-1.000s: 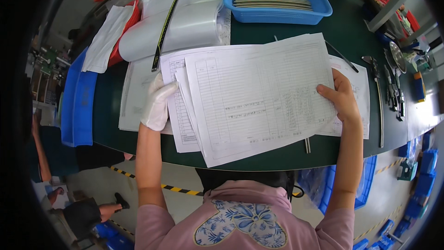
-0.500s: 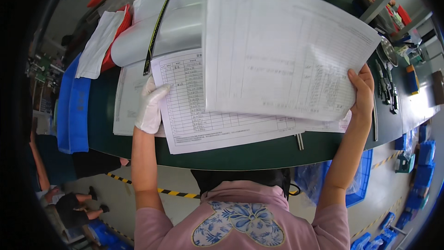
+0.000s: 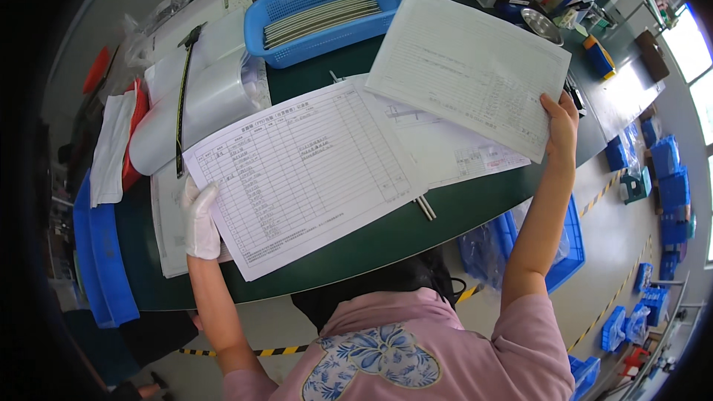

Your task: Inspecting metal rod components in a tray and verifying them against a detailed multi-page inspection list.

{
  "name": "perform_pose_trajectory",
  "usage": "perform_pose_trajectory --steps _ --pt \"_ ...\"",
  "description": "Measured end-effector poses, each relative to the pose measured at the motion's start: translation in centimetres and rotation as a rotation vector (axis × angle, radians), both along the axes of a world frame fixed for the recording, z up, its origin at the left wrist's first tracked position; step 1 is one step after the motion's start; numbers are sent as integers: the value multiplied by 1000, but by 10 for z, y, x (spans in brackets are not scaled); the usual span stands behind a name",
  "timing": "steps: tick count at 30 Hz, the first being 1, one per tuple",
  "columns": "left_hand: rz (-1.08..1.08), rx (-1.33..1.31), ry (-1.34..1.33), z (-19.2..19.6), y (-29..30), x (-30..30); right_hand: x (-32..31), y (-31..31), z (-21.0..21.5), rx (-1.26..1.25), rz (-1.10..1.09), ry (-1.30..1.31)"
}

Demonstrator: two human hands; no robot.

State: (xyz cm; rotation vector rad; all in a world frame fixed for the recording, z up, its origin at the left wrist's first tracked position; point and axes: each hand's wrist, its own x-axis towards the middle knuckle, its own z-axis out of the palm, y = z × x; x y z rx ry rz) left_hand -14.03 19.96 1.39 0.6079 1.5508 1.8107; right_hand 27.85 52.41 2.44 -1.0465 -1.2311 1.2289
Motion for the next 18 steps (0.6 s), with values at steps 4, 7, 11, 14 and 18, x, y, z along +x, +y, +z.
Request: perform_pose_trajectory --steps 4,7,11,14,18 --pt "6 -44 113 1 5 1 21 -8 -2 6 -229 -428" --pt "63 -116 299 8 5 6 -20 -42 6 695 -465 -1180" --pt "177 -45 581 0 -6 8 -100 -103 31 842 851 -798" --pt "145 -280 560 31 -15 31 -117 -109 25 866 1050 -879" --pt "290 -362 771 38 -53 51 -124 -97 22 882 1157 -795"
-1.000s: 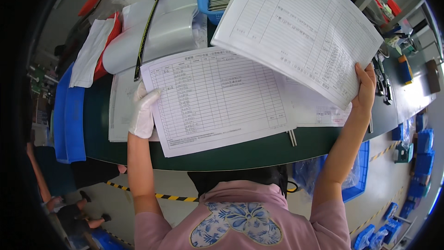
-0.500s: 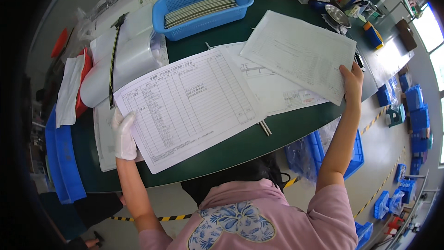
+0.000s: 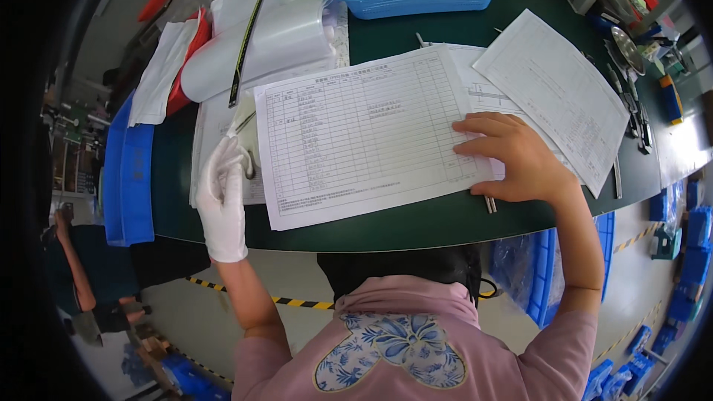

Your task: Inspecting metal rod components in a tray and verifying them against a detailed multi-page inspection list.

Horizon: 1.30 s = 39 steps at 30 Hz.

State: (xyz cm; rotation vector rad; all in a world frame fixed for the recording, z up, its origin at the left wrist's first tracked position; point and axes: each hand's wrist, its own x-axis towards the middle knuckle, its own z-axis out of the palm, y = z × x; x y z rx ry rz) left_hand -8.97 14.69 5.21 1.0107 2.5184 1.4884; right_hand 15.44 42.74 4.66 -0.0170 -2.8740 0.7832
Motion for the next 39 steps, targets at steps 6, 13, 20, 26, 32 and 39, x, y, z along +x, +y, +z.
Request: perform_pose_trajectory --steps 6,13,20,26,32,39 --pt "-239 -91 270 -5 -23 25 -5 7 3 -24 45 -5" --pt "-534 -253 503 -2 21 55 -20 2 9 -50 -55 148" --pt "-205 -12 572 0 35 32 -33 16 7 1 -312 728" --pt "63 159 474 50 42 7 -20 34 -18 86 -112 -55" --pt "221 172 489 57 41 2 -25 34 -27 34 -156 -72" --pt "-47 458 515 53 53 -5 -26 32 -31 93 -178 -36"
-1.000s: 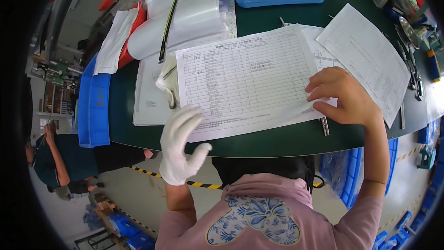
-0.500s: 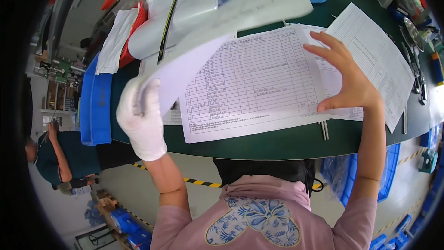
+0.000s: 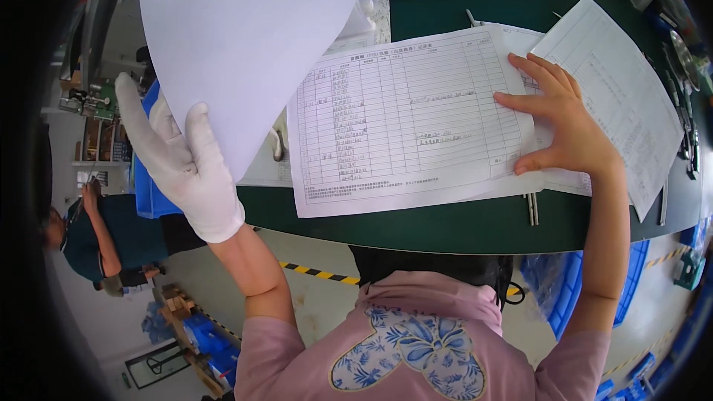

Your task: Inspecting metal rod components in a tray and verifying them against a detailed multi-page inspection list.

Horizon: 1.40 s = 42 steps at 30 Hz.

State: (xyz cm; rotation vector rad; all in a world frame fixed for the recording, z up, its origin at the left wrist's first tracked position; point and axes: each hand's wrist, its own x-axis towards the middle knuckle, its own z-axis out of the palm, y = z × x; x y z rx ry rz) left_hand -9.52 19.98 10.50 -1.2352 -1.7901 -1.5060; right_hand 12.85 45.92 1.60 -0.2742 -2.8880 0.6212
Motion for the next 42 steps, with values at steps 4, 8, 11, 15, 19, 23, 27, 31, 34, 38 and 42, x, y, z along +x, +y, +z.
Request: perform_pose_trajectory --steps 4,8,11,15,19,23,27,31,34,38,42 --pt "91 -152 299 4 -7 5 5 1 0 -23 -11 4" --pt "211 -363 471 12 -9 -3 4 4 -6 -45 2 30" --pt "285 -264 520 10 6 -9 5 5 -7 -62 -3 22" --pt "358 -321 675 5 4 -14 7 7 -5 -36 7 6" --pt "356 -178 584 -10 -5 -17 5 6 -1 -43 12 -21" --pt "382 -155 573 -16 -11 -20 5 6 -1 -70 31 -15" --pt "391 -185 579 -17 -13 -22 3 5 1 -74 48 -12" --pt "366 -195 551 -16 -12 -20 3 5 1 -74 51 -12" --pt "349 -183 503 -18 -9 -16 3 4 2 -76 41 -17" --pt "346 -165 494 -19 -10 -17 4 5 2 -63 46 -12" --pt "343 -210 522 -20 -13 -21 5 6 -1 -63 43 -7"
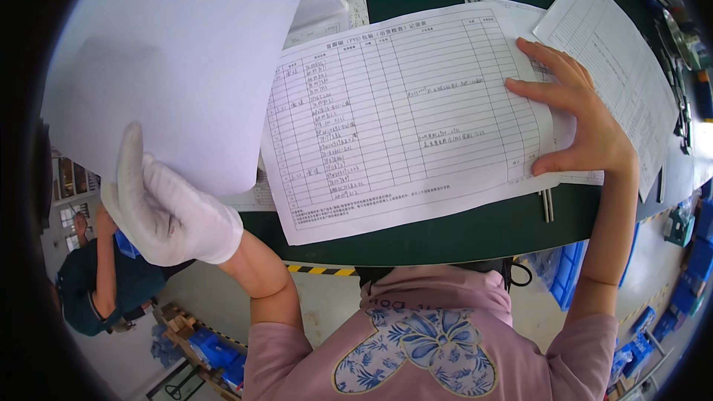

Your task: Inspecting metal rod components in a tray and verifying them against a detailed multi-page inspection list.

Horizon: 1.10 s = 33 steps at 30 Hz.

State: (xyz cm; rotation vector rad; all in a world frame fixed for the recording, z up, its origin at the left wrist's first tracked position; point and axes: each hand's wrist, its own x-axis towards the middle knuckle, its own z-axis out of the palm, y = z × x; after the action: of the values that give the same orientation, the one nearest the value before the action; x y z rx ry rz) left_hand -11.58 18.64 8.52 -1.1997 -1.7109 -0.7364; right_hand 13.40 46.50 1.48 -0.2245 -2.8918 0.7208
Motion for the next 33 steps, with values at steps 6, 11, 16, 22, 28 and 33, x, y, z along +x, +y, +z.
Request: perform_pose_trajectory --steps 6,11,16,22,28,33 --pt "20 -46 19 2 0 2 0 1 0 22 2 -13" --pt "-85 -40 -13 2 2 2 -2 -1 -1 -7 -20 11" --pt "-97 -73 -129 4 -3 6 -7 -7 -1 -33 -73 54" --pt "-379 -191 -187 8 -2 0 -18 -10 -4 -44 -152 230" --pt "-636 -554 -331 6 17 17 -27 -10 -2 -330 -292 466" --pt "-318 -378 -278 -9 12 20 -22 -11 0 -182 -324 584"
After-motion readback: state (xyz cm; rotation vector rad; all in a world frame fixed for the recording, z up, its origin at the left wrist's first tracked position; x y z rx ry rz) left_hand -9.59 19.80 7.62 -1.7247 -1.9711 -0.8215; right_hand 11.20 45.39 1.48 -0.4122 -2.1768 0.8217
